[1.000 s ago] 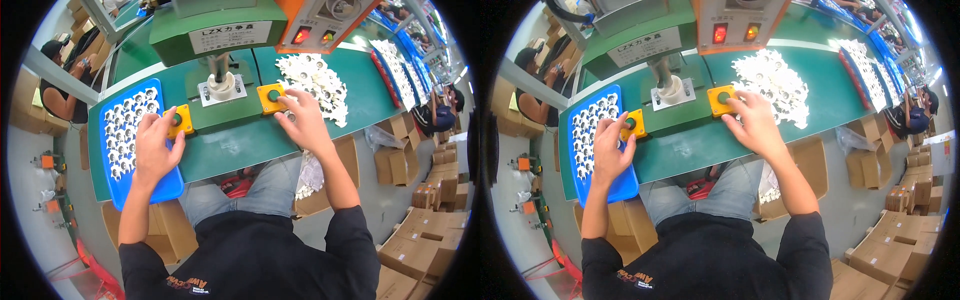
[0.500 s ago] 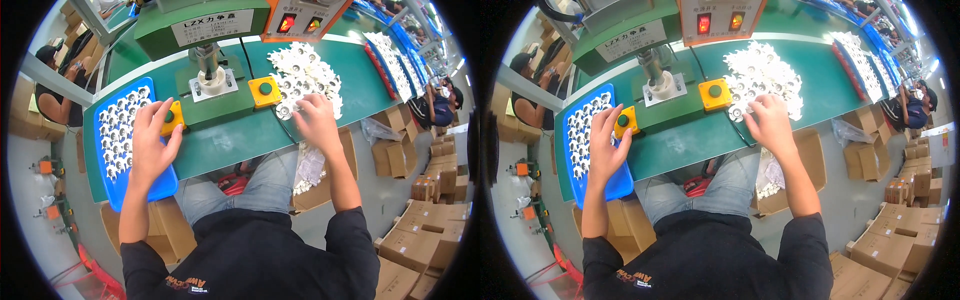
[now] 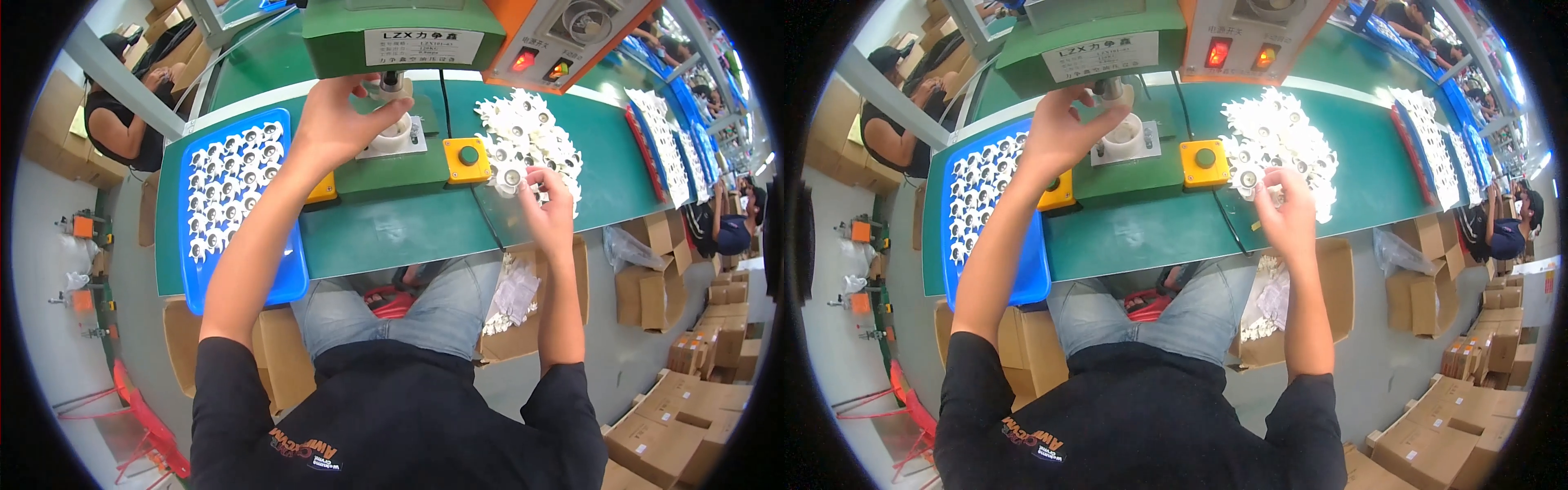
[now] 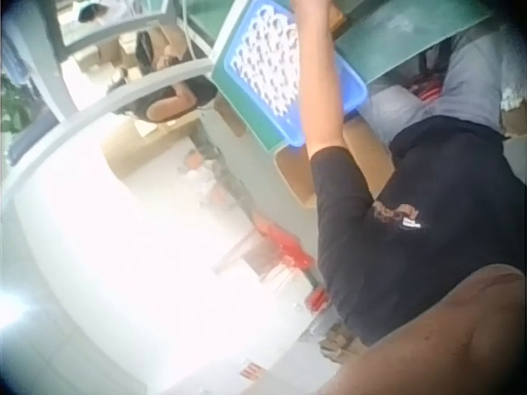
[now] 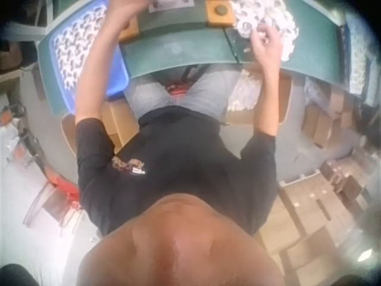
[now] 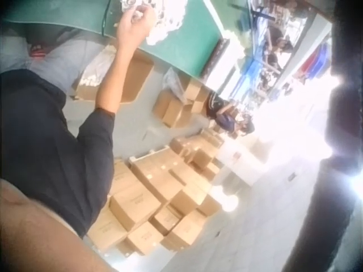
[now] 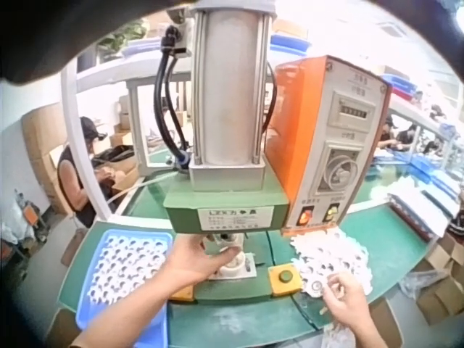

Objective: Assembling small white circular components using a press machine on a factory assembly line.

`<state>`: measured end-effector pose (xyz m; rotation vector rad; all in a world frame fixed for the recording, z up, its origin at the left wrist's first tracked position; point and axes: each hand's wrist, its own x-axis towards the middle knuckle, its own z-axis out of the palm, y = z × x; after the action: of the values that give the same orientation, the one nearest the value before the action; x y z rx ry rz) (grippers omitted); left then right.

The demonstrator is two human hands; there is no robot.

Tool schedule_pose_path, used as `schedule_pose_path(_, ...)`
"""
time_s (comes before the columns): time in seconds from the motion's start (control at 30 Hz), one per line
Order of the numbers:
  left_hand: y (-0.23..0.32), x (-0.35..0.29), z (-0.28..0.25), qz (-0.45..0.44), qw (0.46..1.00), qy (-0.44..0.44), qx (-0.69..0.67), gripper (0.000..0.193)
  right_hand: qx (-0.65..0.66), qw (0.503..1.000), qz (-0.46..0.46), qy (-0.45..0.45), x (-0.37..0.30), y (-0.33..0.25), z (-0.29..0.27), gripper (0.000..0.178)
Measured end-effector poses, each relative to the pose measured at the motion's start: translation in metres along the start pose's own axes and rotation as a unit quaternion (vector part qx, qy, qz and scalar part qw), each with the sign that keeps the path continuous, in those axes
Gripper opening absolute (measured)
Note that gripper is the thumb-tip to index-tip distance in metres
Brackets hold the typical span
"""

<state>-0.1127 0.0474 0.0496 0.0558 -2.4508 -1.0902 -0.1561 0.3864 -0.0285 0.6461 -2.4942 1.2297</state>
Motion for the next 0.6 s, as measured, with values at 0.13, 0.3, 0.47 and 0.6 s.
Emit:
schedule_pose_path(0.13, -0.020, 0.003, 0.008, 0.030, 0.999, -0.013, 0.005, 0.054, 0.097, 0.990, 0.099, -0.039, 0.018, -0.021, 0.015, 0.016)
schedule_pose_path(0.3, -0.021, -0.030, -0.017, 0.087, 0.986, 0.001, 0.146, 0.047, 0.232, 0.967, 0.099, -0.034, 0.059, -0.080, 0.080, 0.030)
schedule_pose_path(0.47, -0.038, -0.089, -0.085, 0.086, 0.973, 0.017, 0.215, 0.039, 0.335, 0.930, 0.125, -0.087, 0.086, -0.124, 0.108, 0.021)
schedule_pose_path(0.6, -0.046, -0.132, -0.122, 0.050, 0.966, -0.028, 0.252, 0.039, 0.410, 0.898, 0.129, -0.089, 0.088, -0.116, 0.108, 0.026)
